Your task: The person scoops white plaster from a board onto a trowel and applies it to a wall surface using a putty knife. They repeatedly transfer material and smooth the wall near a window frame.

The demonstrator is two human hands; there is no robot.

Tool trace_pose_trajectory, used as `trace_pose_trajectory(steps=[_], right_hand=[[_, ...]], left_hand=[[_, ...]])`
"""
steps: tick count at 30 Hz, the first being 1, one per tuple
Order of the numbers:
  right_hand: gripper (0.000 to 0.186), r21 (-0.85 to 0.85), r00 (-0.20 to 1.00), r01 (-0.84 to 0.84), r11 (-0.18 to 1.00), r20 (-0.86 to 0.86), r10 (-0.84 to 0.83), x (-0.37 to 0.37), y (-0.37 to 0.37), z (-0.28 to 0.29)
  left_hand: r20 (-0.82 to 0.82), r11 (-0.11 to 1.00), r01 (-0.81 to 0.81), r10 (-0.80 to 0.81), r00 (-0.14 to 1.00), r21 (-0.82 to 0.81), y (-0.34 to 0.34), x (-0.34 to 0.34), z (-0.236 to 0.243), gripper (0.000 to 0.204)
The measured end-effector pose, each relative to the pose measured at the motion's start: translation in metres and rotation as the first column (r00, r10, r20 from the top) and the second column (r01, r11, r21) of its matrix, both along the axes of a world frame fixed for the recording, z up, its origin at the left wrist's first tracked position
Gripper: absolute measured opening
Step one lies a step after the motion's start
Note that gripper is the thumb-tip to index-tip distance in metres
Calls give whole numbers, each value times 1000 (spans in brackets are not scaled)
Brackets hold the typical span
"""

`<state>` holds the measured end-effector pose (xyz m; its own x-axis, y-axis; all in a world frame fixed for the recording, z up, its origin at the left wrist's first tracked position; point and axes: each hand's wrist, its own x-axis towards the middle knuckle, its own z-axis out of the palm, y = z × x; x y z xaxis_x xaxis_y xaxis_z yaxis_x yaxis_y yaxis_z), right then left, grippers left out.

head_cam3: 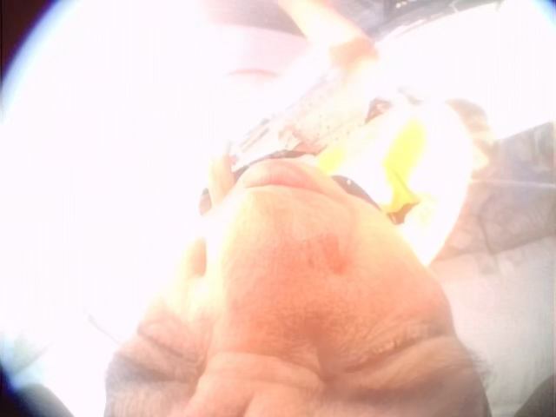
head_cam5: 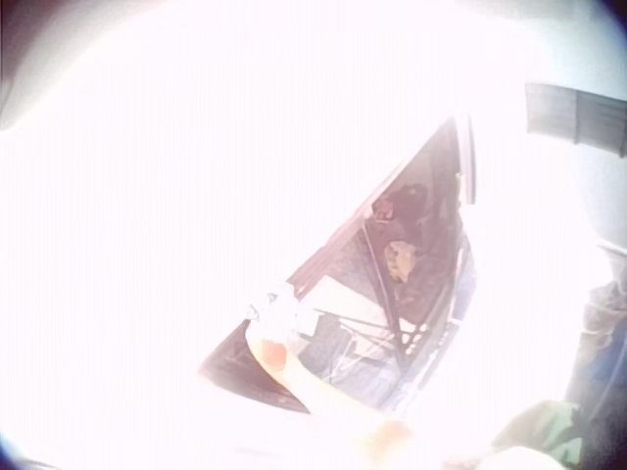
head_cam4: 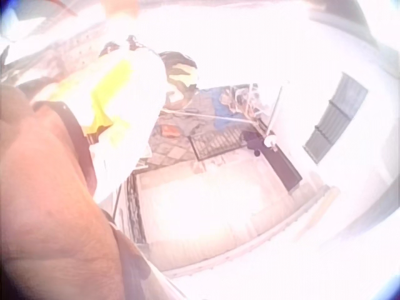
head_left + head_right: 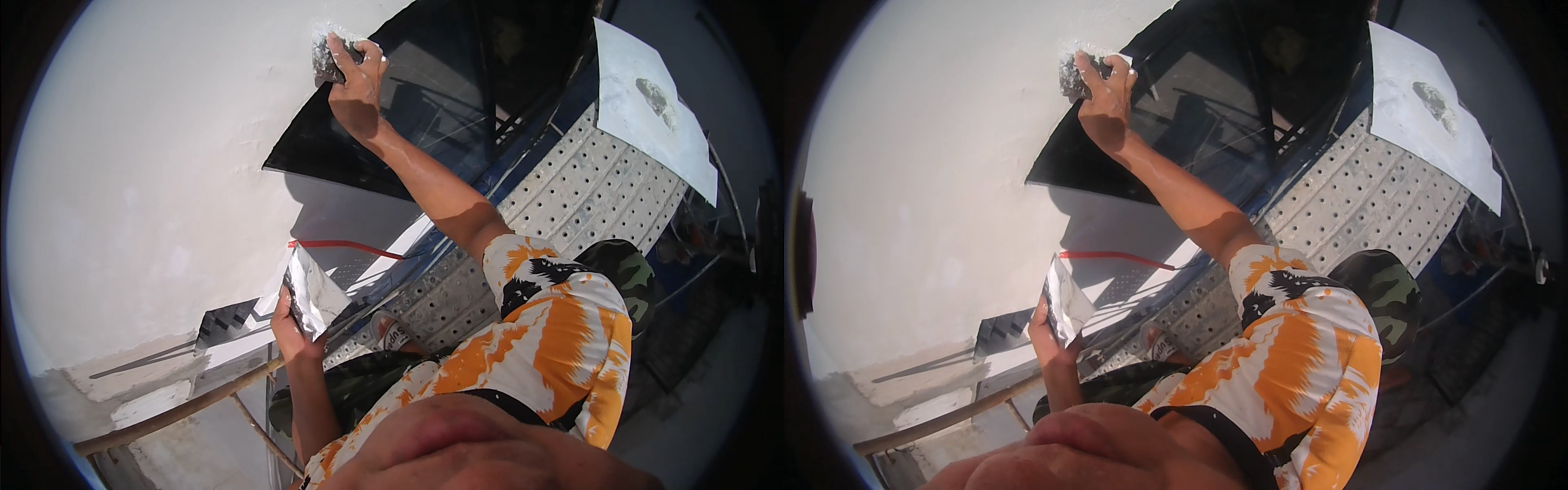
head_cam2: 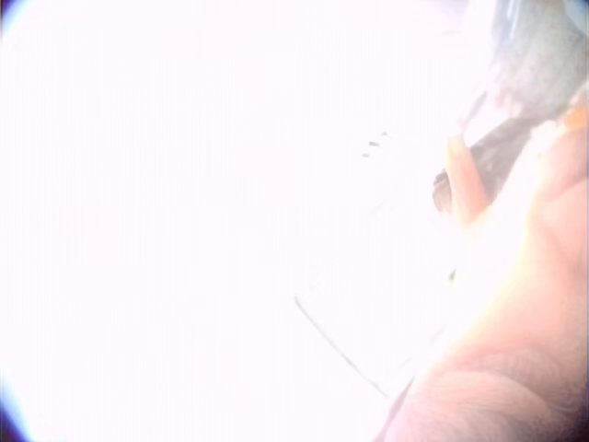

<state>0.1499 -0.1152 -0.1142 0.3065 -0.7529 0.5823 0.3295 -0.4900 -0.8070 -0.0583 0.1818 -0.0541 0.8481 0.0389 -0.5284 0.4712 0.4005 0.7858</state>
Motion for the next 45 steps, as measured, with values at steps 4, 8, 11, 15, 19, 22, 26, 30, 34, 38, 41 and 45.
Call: trace_pose_trajectory(steps=[4, 8, 11, 15, 19, 22, 26, 30, 34, 38, 41, 45], right_hand=[[70, 74, 947, -319, 945, -23, 322, -47, 42, 2], [55, 55, 403, -913, 404, 272, 874, -135, 62, 24], [49, -341, 373, -860, 381, 91, 923, -176, 80, 42], [50, -450, 567, -771, 451, -160, 808, -180, 75, 36], [46, -282, 573, -818, 502, -323, 753, -151, 24, 7], [34, 538, 546, -775, 333, 302, 782, -113, -41, -14], [31, 668, 713, -695, 266, 688, 135, -65, -162, -46], [36, 622, 639, -673, 400, 761, -107, -16, -242, -61], [35, 682, 739, -455, 573, 648, -184, -2, -264, -57], [43, 306, 914, 390, 869, -247, -323, -19, -251, -35], [56, 213, 947, 257, 943, -252, -202, -22, -228, -8], [60, 144, 954, 208, 967, -246, -168, 2, -176, 30]], left_hand=[[31, 994, 51, -48, 998, -99, 19, 23, -12, 31], [-56, 928, -8, -14, 998, -373, 13, 43, -10, 23], [77, 975, 95, -81, 994, -199, -5, 41, -2, 21], [67, 958, 57, -40, 997, -280, -5, 43, 16, 26], [192, 633, 253, -164, 968, -732, 19, 47, 29, 30], [349, 579, 384, -178, 920, -719, 31, 42, 35, 31], [332, 704, 332, -143, 932, -628, 26, 33, 40, 30], [282, 745, 287, -138, 949, -602, 10, 33, 39, 28], [243, 814, 230, -112, 963, -534, -1, 33, 40, 24], [222, 891, 155, -63, 973, -426, -10, 29, 43, 16], [226, 925, 150, -73, 971, -349, -17, 25, 45, 18], [201, 972, 88, -44, 979, -218, -20, 21, 47, 19]])
